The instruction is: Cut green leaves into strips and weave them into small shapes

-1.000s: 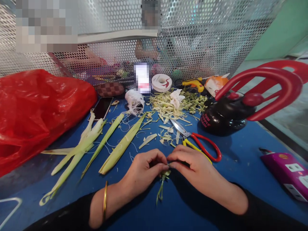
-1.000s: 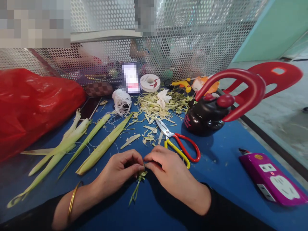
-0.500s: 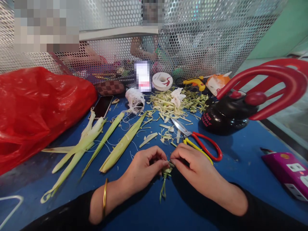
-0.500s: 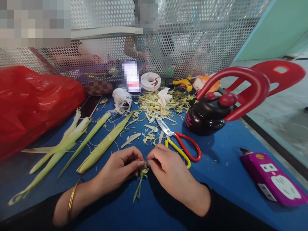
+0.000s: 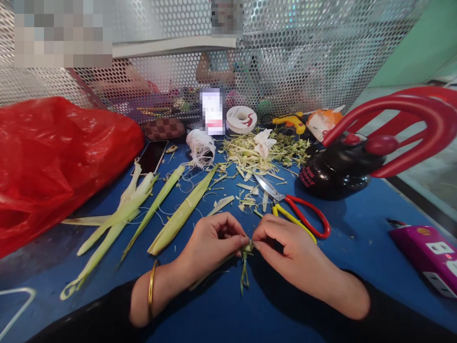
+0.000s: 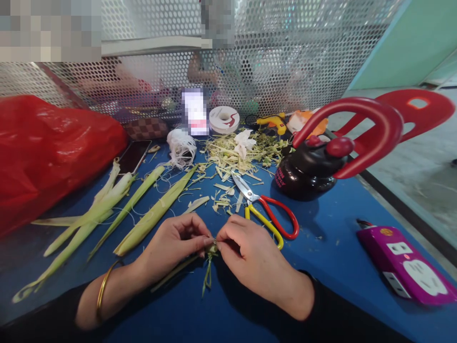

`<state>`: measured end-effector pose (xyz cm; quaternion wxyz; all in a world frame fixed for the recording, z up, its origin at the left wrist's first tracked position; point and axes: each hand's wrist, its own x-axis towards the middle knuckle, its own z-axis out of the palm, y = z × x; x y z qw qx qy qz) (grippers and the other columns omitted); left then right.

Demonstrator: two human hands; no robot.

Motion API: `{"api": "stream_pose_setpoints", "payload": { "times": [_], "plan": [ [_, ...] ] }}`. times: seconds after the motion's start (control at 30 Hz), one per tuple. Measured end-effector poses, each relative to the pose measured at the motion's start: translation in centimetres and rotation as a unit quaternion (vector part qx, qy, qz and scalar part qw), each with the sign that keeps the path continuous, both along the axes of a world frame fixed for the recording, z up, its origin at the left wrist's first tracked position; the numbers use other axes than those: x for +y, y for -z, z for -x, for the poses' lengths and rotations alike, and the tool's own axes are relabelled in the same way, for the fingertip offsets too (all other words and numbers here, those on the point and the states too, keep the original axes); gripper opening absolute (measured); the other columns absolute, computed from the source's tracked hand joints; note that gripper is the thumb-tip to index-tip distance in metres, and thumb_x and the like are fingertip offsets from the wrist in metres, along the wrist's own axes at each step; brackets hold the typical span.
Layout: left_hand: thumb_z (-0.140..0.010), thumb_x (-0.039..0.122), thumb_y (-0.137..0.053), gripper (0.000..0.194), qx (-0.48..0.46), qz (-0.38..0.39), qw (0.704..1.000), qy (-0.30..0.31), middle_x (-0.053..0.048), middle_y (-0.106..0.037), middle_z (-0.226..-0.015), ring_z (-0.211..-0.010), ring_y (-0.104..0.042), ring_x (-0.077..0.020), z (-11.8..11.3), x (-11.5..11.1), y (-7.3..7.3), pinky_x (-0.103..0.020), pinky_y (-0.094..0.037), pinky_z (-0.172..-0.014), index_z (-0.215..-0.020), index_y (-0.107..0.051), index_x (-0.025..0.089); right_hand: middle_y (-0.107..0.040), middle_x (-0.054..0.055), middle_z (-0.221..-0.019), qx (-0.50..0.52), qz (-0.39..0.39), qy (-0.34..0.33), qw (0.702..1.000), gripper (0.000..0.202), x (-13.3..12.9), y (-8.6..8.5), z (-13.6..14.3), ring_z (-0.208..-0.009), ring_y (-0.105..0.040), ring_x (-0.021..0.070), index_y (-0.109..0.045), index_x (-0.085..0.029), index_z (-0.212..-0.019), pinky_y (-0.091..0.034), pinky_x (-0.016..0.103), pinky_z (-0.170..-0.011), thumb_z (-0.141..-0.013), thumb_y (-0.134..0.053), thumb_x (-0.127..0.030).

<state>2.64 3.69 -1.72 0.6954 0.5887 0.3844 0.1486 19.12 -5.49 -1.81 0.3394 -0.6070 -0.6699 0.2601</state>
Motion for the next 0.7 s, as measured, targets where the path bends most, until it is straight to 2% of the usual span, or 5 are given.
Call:
{"api": "stream_pose_setpoints", "payload": {
  "times": [0.17, 0.27, 0.33, 0.5, 0.7],
  "plan": [
    [-0.066, 0.023, -0.073, 0.017, -0.005, 0.005, 1.000, -0.003, 0.004, -0.061, -0.058, -0.051, -0.057, -0.0079, 0.0, 0.0, -0.1, -0.020, -0.045, -0.053, -0.068, -0.059, 0.014, -0.064, 0.001, -0.084, 0.044, 0.013, 0.038, 0.998, 0.012, 0.0, 0.4, -0.1, -0.072, -0.060, 0.0140, -0.060, -0.021, -0.088, -0.049, 0.028, -0.066, -0.084, -0.053, -0.012],
    [-0.067, 0.022, -0.072, 0.015, -0.004, -0.019, 1.000, 0.001, 0.002, -0.063, -0.063, -0.055, -0.057, -0.0087, 0.1, 0.0, 0.4, -0.021, -0.046, -0.056, -0.070, -0.060, 0.014, -0.069, 0.004, -0.103, 0.094, 0.047, 0.053, 0.993, 0.032, 0.0, 0.7, 0.0, -0.082, -0.066, 0.0153, -0.055, -0.023, -0.113, -0.053, 0.031, -0.075, -0.084, -0.053, -0.011],
    [-0.069, 0.022, -0.071, 0.013, 0.007, -0.056, 0.998, 0.011, 0.001, -0.065, -0.065, -0.057, -0.058, -0.0095, 0.3, -0.1, 0.8, -0.022, -0.046, -0.056, -0.071, -0.061, 0.015, -0.069, 0.004, -0.106, 0.112, 0.078, 0.028, 0.990, 0.034, 0.1, 0.8, 0.1, -0.086, -0.067, 0.0157, -0.054, -0.023, -0.116, -0.054, 0.031, -0.077, -0.085, -0.052, -0.010],
    [-0.075, 0.018, -0.065, 0.003, 0.034, -0.222, 0.974, 0.033, 0.002, -0.066, -0.069, -0.058, -0.057, -0.0088, 0.7, -0.4, 1.1, -0.019, -0.043, -0.053, -0.073, -0.064, 0.016, -0.069, 0.002, -0.103, 0.119, 0.094, 0.000, 0.988, 0.031, 0.2, 0.7, 0.3, -0.088, -0.067, 0.0149, -0.057, -0.023, -0.114, -0.053, 0.029, -0.079, -0.086, -0.051, -0.010],
    [-0.077, 0.006, -0.060, 0.015, 0.019, -0.460, 0.887, 0.018, 0.004, -0.068, -0.073, -0.064, -0.063, -0.0086, 0.9, -0.8, 1.3, -0.018, -0.046, -0.060, -0.083, -0.064, 0.019, -0.071, 0.001, -0.100, 0.105, 0.074, -0.001, 0.992, 0.033, 0.1, 1.1, 0.2, -0.088, -0.067, 0.0144, -0.058, -0.024, -0.115, -0.052, 0.029, -0.078, -0.087, -0.050, -0.008]
  ]
}}
